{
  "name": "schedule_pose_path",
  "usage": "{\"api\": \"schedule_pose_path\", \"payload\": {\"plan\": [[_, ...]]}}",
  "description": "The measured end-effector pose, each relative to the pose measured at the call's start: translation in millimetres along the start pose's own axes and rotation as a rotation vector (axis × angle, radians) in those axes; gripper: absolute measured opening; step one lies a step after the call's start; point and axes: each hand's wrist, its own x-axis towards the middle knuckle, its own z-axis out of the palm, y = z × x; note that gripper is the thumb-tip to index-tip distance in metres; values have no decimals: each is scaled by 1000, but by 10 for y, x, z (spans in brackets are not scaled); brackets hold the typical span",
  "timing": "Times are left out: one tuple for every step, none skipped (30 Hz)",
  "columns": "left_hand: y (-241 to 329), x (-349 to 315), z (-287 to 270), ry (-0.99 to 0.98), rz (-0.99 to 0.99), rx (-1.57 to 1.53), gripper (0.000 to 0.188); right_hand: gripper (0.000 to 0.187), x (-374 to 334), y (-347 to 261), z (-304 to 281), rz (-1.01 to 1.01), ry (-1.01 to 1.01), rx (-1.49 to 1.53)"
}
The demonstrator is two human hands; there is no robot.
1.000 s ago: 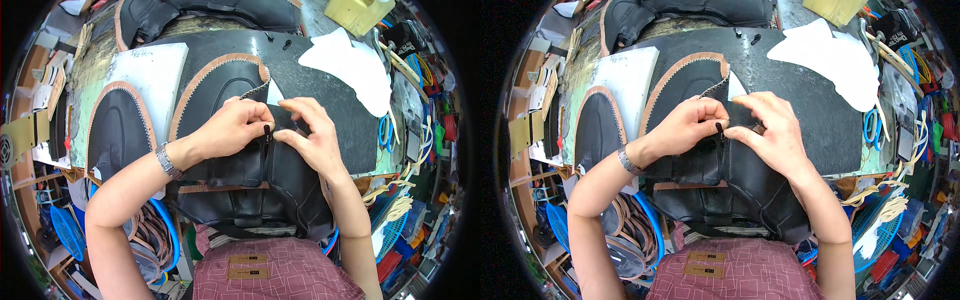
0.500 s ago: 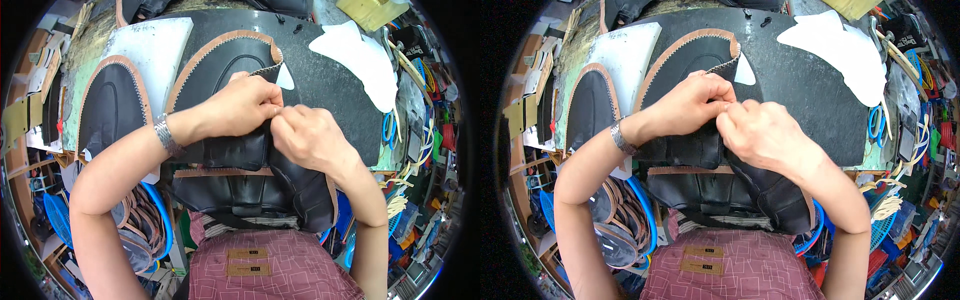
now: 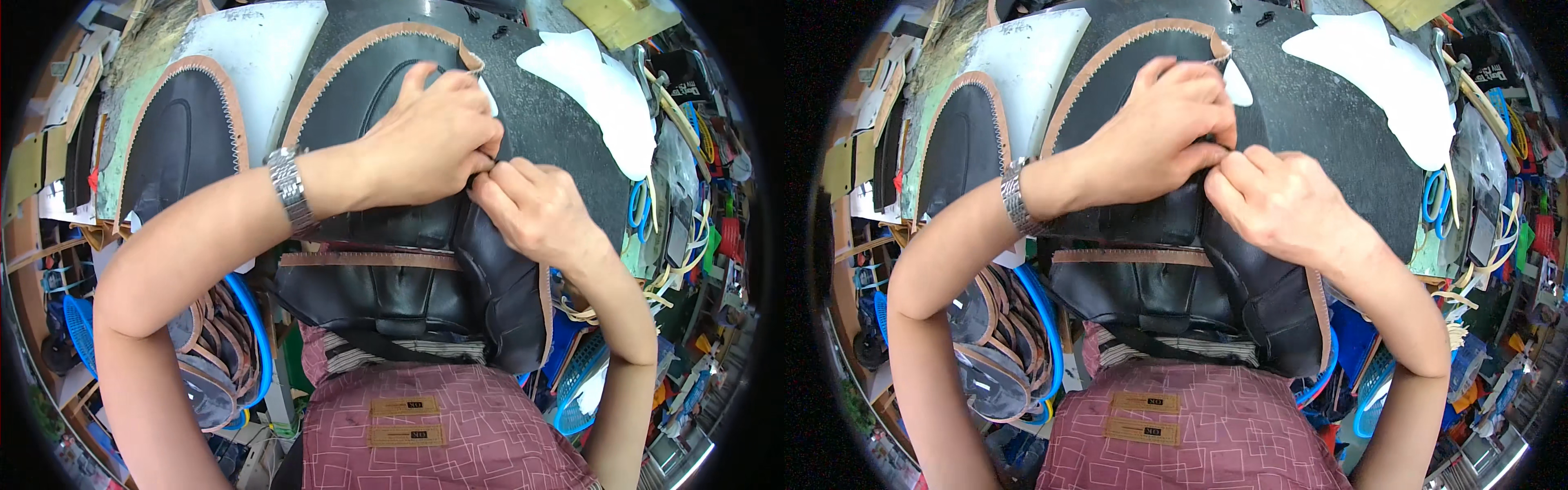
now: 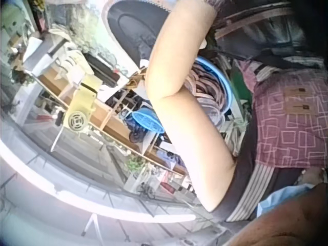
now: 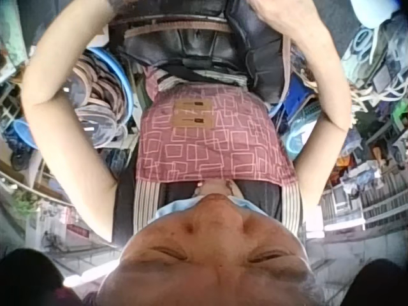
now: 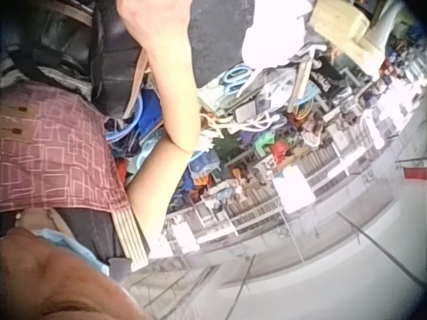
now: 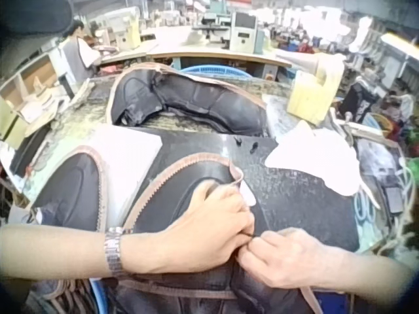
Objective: The person aligns and fastens black leather-like bag components on a workbench using a small metal tool. They repeatedly adjust the edges and press down on the seams to secure the parts together. The person then picks up a finished bag section and places it into a blue basket before returning to the workbench to continue working on another component.
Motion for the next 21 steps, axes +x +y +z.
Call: {"api": "schedule_pose_path", "payload": {"plan": [[15, 50, 11, 7, 46, 116, 8, 10, 16, 31, -11, -21, -1, -35], [0, 71, 51, 34, 84, 171, 7, 10, 28, 68, 3, -43, -3, -70], [-22, 91, 94, 61, 123, 226, 7, 10, 40, 118, 43, -53, -21, -33], [-46, 95, 150, 88, 157, 278, 6, 10, 42, 157, 87, -72, -52, -14], [-65, 86, 206, 81, 69, 233, 5, 10, 43, 192, 121, -92, -82, 6], [-77, 62, 261, 65, 48, 190, 5, 11, 38, 201, 138, -113, -113, 26], [-79, 38, 278, 47, 22, 148, 4, 10, 48, 176, 110, -118, -182, 78], [-77, 13, 295, 29, -6, 108, 4, 10, 30, 172, 142, -119, -177, 131], [-57, -15, 321, 24, -8, 96, 3, 10, 5, 174, 175, -122, -172, 185], [-46, 3, 322, 22, -14, 115, 2, 10, 3, 206, 159, -124, -157, 218], [-26, 23, 327, 19, -20, 135, 2, 9, -22, 232, 174, -100, -100, 220], [-22, 41, 320, 17, -26, 155, 2, 9, -64, 250, 220, -76, -43, 223], [-37, 68, 294, -39, -33, 164, 5, 9, -92, 254, 256, -50, 12, 225], [-53, 84, 264, -50, -31, 164, 7, 9, -101, 237, 268, -30, 51, 166], [-70, 94, 229, -61, -29, 164, 9, 10, -107, 201, 266, -9, 89, 108], [-52, 101, 194, -76, -33, 155, 12, 10, -127, 160, 270, 14, 122, 58], [-38, 151, 159, -185, -58, 204, 18, 10, -147, 141, 266, 1, 144, -1], [-18, 187, 152, -208, -50, 200, 18, 10, -170, 126, 259, -11, 166, -60], [-15, 226, 147, -232, -41, 200, 18, 11, -177, 121, 252, -23, 192, -120], [-22, 251, 146, -257, -31, 199, 18, 11, -170, 124, 252, -24, 173, -116], [-56, 234, 175, -193, 4, 192, 18, 11, -149, 143, 259, -24, 154, -111]]}}
